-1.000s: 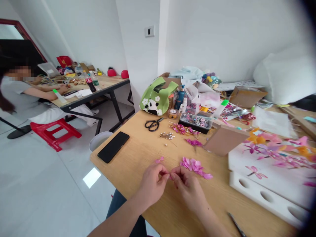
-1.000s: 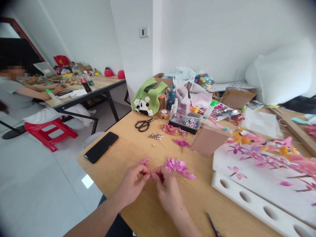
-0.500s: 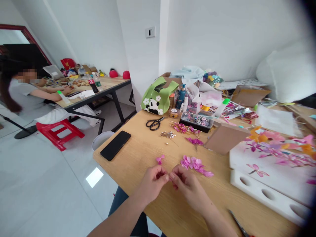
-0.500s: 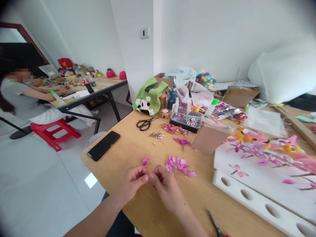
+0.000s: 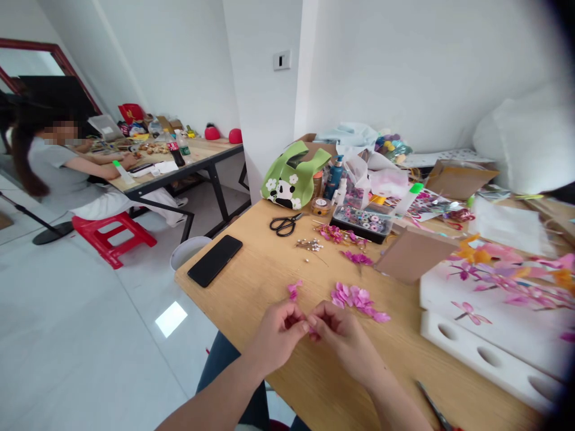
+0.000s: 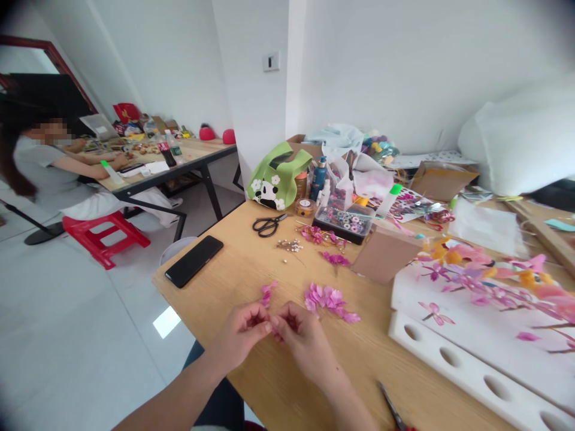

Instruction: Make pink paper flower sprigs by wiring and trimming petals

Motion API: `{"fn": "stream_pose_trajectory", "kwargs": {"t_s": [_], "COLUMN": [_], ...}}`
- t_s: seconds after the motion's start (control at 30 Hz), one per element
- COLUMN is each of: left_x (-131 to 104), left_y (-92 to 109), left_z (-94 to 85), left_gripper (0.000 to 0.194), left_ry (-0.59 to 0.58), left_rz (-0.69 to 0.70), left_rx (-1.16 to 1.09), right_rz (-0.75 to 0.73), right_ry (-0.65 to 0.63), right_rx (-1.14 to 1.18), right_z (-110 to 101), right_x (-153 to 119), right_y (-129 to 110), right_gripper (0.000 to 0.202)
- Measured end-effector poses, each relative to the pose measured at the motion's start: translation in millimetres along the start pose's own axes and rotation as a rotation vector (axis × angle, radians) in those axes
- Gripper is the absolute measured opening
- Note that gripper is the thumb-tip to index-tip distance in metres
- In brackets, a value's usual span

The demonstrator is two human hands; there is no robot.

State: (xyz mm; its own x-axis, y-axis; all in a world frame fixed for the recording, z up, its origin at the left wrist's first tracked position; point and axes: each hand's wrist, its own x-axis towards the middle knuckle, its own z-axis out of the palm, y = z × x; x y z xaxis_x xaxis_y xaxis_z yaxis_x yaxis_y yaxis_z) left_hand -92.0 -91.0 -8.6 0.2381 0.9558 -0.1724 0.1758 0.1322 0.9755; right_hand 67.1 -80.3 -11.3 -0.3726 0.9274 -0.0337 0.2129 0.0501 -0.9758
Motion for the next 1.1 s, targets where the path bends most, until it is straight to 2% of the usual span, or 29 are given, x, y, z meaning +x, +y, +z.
{"fn": "stream_pose_trajectory", "kwargs": {"t_s": [0.1, 0.17, 0.4, 0.53, 0.63, 0.8, 0.97, 1.1], "left_x": [-5, -9, -26, -33, -32, -29, -29, -31], "left_y": [1, -1, -16, -19, -16, -5, -3, -3], "left_z": [0.8, 0.7, -6.3, -13.4, -17.2, -18.1, -18.8, -18.8], "left_gripper": [0.019, 0.017, 0.026, 0.027, 0.027, 0.025, 0.027, 0.028], "left_ry": [0.09, 0.118, 0.063, -0.008, -0.042, 0.005, 0.04, 0.032], "left_rz": [0.027, 0.055, -0.007, -0.012, -0.044, -0.14, -0.153, -0.145], "left_rx": [0.173, 0.212, 0.132, 0.012, -0.076, -0.139, -0.189, -0.201], "right_rz": [-0.001, -0.023, -0.118, -0.096, -0.049, 0.019, 0.051, 0.067], "right_ry": [0.038, 0.047, -0.089, -0.152, -0.134, -0.097, -0.047, -0.15], "right_rx": [-0.105, -0.188, -0.291, -0.237, -0.183, -0.118, -0.058, 0.058], "right_z": [5, 9, 16, 18, 20, 16, 10, 16], "right_x": [-1, -3, -11, -10, -7, -3, 0, -2], "right_y": [2, 2, -3, -5, -2, 9, 13, 6], "right_gripper": [0.03, 0.028, 0.029, 0.032, 0.035, 0.042, 0.047, 0.049]}}
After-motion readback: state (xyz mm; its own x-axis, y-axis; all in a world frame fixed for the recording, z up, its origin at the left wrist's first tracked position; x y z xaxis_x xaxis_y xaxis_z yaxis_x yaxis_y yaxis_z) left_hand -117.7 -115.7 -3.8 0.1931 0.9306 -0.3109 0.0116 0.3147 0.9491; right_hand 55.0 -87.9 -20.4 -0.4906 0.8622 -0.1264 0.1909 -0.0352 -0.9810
